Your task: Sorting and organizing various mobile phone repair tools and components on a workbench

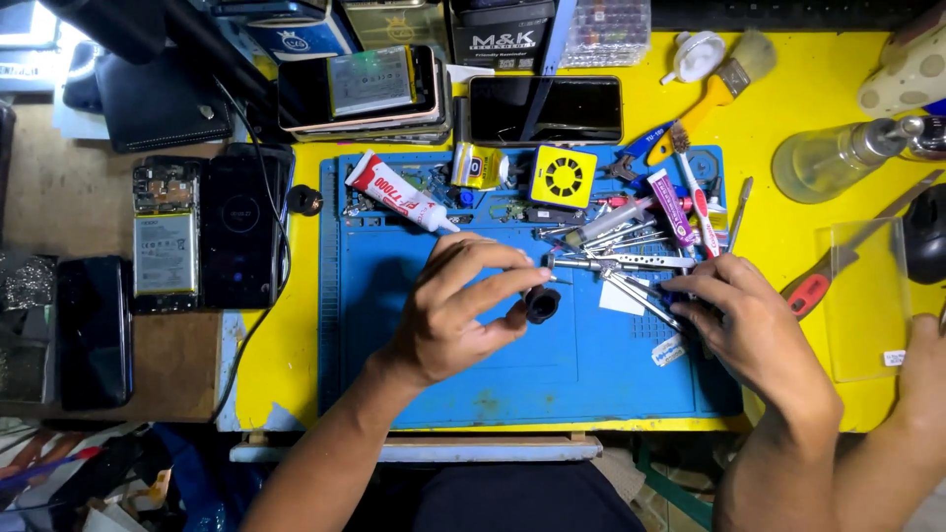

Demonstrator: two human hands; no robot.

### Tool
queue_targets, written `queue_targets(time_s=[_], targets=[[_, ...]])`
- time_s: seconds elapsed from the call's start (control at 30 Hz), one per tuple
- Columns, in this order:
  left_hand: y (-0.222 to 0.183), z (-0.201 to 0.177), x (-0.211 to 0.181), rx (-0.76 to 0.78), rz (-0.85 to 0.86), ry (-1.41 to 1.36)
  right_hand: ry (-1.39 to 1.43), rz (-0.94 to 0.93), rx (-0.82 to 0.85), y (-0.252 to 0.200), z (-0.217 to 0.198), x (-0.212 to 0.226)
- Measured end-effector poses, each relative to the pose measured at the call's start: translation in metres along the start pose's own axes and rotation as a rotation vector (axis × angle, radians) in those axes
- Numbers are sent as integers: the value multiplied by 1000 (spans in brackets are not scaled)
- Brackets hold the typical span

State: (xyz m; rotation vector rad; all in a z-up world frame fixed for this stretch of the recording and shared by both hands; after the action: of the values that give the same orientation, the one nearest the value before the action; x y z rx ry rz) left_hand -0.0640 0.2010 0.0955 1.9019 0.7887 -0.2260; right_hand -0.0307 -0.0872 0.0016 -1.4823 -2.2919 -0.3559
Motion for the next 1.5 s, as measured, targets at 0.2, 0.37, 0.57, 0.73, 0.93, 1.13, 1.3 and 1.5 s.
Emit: queue_targets(time_s=[0.2,0.37,0.57,0.73,0.93,1.13,1.3,1.5], targets=[[2,-2,-7,-12,10,9,217,-81,-75,4,-14,18],[9,-3,-18,-21,23,-40,527,-101,-301,0,-26,46],[9,-3,-21,-203,-43,-157,988,-107,-473,-5,-17,67],[7,-3,-21,-175,-16,-104,1293,-128,-433,-10,2,74],[9,5,-30,19,-18,-94,1515,-91,-347,4,26,85],[2,11,-37,109,26,-38,1591,-18,-298,4,47,73],[5,12,-47,139,68,48,1627,9,-192,3,55,73],[-15,18,-52,265,42,17,1638,113,101,-3,69,97]])
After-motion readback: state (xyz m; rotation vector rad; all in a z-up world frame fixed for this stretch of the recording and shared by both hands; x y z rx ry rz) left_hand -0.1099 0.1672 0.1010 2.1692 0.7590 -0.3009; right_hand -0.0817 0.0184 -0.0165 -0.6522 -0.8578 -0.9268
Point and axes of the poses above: each hand's wrist, its own y-axis towards the middle knuckle, its own z-axis out of the palm, x = y × z, the point moved 8 cm from there along y, towards the middle knuckle, and after that the axes turned 4 degrees about -x, right-handed, at the moved point
